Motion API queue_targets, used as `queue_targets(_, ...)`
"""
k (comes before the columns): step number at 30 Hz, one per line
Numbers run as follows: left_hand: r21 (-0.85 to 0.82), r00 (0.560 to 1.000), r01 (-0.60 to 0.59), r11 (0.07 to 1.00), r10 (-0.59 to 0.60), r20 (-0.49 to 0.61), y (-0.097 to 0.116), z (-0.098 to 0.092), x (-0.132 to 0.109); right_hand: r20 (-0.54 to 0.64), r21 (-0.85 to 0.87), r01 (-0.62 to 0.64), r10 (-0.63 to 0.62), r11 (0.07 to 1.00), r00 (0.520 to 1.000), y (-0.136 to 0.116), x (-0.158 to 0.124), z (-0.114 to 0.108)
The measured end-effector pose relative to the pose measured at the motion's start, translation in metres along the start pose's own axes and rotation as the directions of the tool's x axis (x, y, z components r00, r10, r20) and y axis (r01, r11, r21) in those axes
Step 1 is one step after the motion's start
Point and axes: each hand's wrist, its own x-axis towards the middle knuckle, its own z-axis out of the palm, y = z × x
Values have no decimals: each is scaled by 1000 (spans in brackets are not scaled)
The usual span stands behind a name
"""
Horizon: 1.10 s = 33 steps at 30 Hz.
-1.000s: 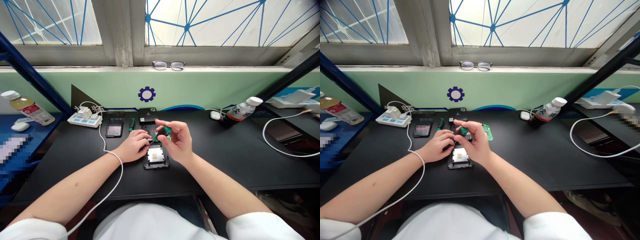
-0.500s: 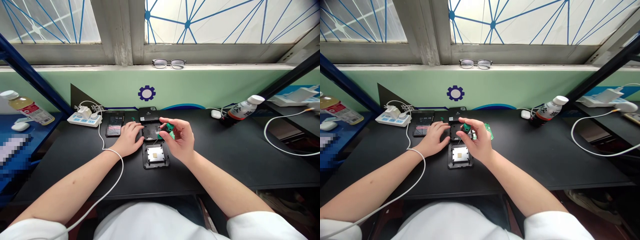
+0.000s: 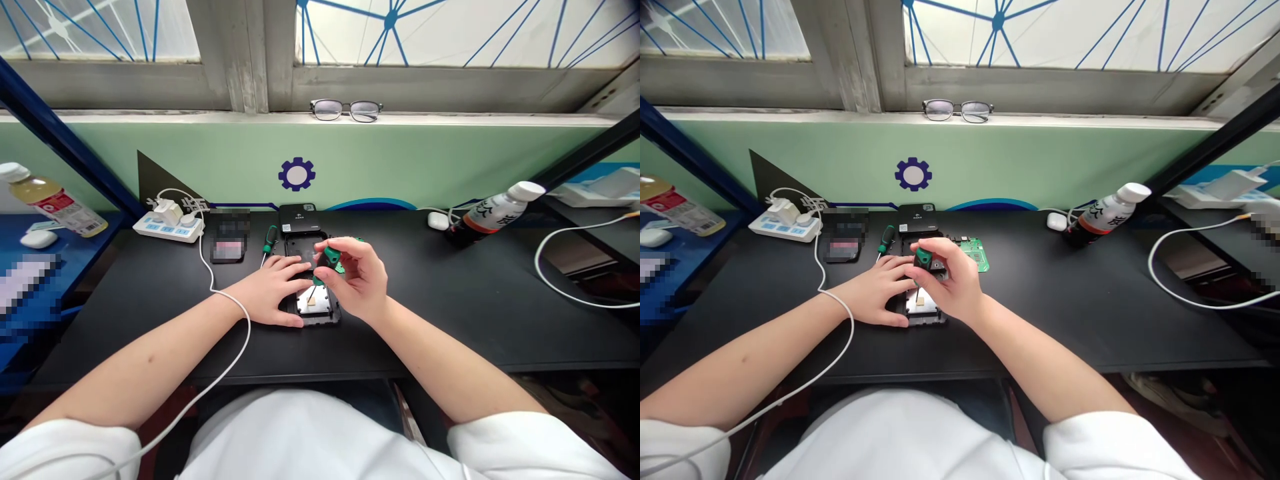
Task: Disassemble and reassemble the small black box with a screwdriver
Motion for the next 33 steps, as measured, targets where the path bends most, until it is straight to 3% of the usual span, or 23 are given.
queue_targets(18,36,987,146,989,-148,66,-4,6,1,93,22,-40,37,999,995,-1,-9,9)
queue_targets(29,17,968,238,971,-239,75,-4,6,2,159,-93,106,-90,990,983,-10,2,8)
queue_targets(33,57,947,305,951,-309,83,-2,7,4,202,-90,107,-87,990,976,-15,7,6)
